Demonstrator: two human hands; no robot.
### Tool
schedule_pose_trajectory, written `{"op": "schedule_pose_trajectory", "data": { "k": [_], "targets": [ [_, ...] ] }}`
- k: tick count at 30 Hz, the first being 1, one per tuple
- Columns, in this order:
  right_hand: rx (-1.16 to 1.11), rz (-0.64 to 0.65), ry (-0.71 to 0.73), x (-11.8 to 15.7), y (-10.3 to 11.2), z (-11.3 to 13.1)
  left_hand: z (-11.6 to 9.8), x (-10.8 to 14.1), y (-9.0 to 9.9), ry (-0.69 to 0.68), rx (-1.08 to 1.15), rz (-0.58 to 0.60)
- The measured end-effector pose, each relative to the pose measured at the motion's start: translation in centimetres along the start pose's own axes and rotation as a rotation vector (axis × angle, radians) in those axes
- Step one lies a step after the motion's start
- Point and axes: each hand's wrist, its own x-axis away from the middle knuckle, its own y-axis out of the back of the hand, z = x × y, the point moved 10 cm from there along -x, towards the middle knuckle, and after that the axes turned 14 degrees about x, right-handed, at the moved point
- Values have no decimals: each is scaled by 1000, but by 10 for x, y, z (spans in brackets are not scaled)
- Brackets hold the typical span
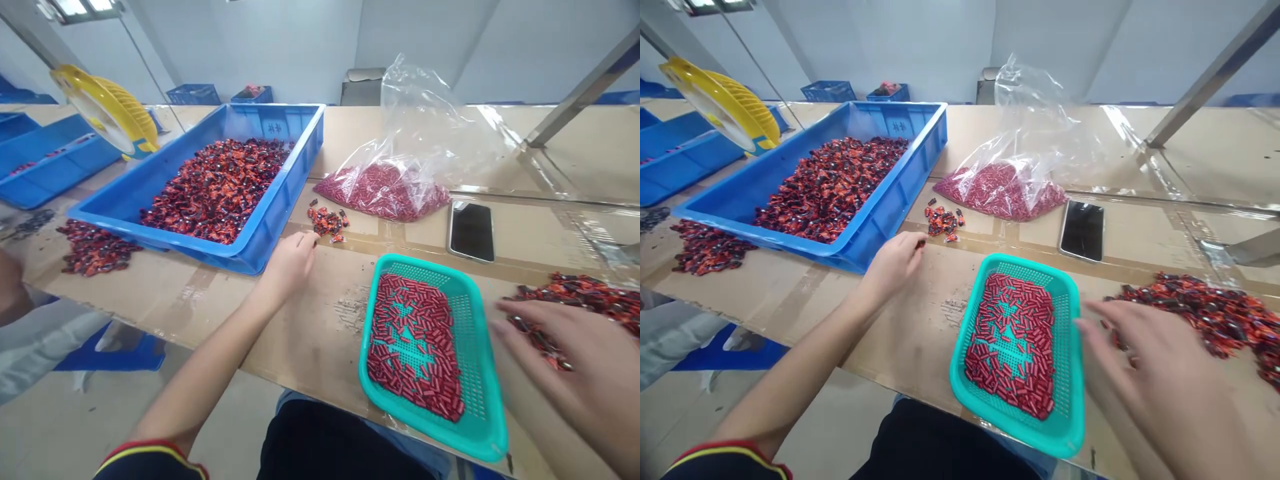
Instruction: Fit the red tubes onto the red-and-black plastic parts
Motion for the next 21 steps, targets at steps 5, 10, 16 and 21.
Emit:
{"op": "schedule_pose_trajectory", "data": {
  "k": [5,10,16,21],
  "targets": [
    [460,181,250,-13,-67,69,-78,56,1,-210,416,-34],
    [574,314,239,-17,-102,66,-105,89,-7,-87,903,-21],
    [625,322,226,-15,-102,64,-116,102,0,-107,1099,-114],
    [662,293,230,-14,-104,64,-129,110,0,-172,1177,-69]
  ]
}}
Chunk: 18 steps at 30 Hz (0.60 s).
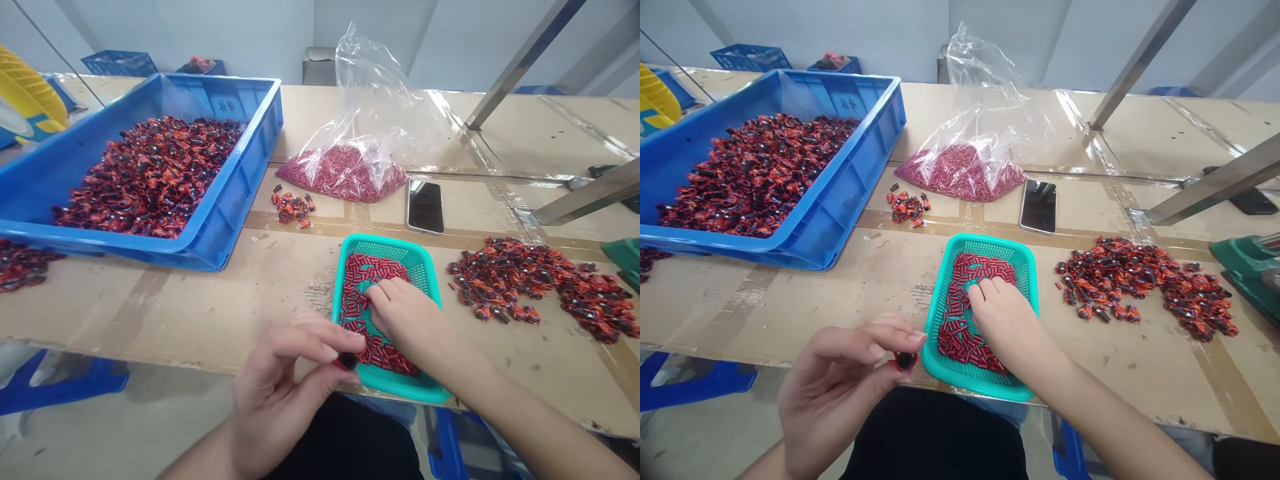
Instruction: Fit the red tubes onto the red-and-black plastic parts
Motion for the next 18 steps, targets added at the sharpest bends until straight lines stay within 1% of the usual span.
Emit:
{"op": "schedule_pose_trajectory", "data": {
  "k": [4,8,14,18],
  "targets": [
    [10,-12,9,1,1,0,-7,0,-6,-51,-17,34],
    [-10,-25,7,2,1,0,-15,-2,-11,-105,-98,68],
    [-54,-20,7,3,-3,0,-19,-3,-12,-130,-190,49],
    [-78,10,34,3,-7,3,-17,-4,-13,-118,-213,66]
  ]
}}
